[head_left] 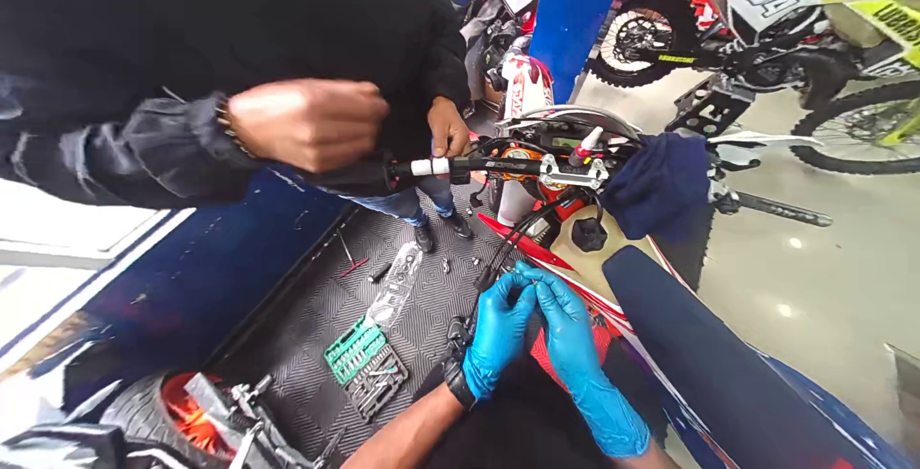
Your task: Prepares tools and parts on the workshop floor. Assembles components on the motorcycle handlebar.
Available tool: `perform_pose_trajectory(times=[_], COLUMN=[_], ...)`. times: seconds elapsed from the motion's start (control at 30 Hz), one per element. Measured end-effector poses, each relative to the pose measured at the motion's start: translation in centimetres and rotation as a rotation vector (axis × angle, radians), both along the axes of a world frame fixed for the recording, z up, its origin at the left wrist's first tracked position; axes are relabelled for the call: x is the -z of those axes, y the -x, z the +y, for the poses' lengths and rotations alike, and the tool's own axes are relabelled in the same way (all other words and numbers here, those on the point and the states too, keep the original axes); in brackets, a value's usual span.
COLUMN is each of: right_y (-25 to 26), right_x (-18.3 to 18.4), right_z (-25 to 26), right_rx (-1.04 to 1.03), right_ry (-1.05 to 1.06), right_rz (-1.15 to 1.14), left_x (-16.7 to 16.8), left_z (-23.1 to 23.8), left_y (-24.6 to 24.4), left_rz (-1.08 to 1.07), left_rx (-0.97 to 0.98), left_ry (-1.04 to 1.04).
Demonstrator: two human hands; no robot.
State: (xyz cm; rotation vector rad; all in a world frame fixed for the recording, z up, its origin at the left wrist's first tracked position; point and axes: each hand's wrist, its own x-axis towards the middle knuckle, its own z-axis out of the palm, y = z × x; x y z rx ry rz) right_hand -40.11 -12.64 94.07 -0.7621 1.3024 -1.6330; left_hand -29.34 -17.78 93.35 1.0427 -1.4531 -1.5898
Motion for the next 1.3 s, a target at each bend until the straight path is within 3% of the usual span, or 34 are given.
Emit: perform_pose_trajectory(times=[0.2,0.3,0.5,0.73,1.07,1.13,1.3], right_y=[-0.4,-0.3,-0.1,-0.2,1.8,3.6,11.3], right_x=[0.3,0.6,0.9,0.8,1.3,1.0,-1.1], right_z=[-1.2,-1.1,-0.5,-0.5,-1.5,-2.1,-6.4], right_rx=[-0.017,-0.096,-0.185,-0.192,-0.203,-0.12,0.426], right_ry=[0.138,0.163,0.109,0.152,0.2,0.208,0.036], right_rz=[-0.128,-0.16,-0.478,-0.489,-0.188,0.035,0.806], left_x=[-0.6,-0.1,0.4,0.4,-0.1,-0.1,-0.3], left_z=[-0.6,-0.4,0.0,0.3,0.0,-0.1,0.0], left_y=[-0.2,-0.7,-1.6,-2.0,-2.1,-2.6,-3.6], left_rz=[0.348,0.427,0.5,0.542,0.434,0.421,0.408], left_rx=[-0.028,-0.008,0.058,0.135,0.031,0.037,-0.01], left_ry=[-0.394,-0.438,-0.501,-0.497,-0.43,-0.409,-0.384])
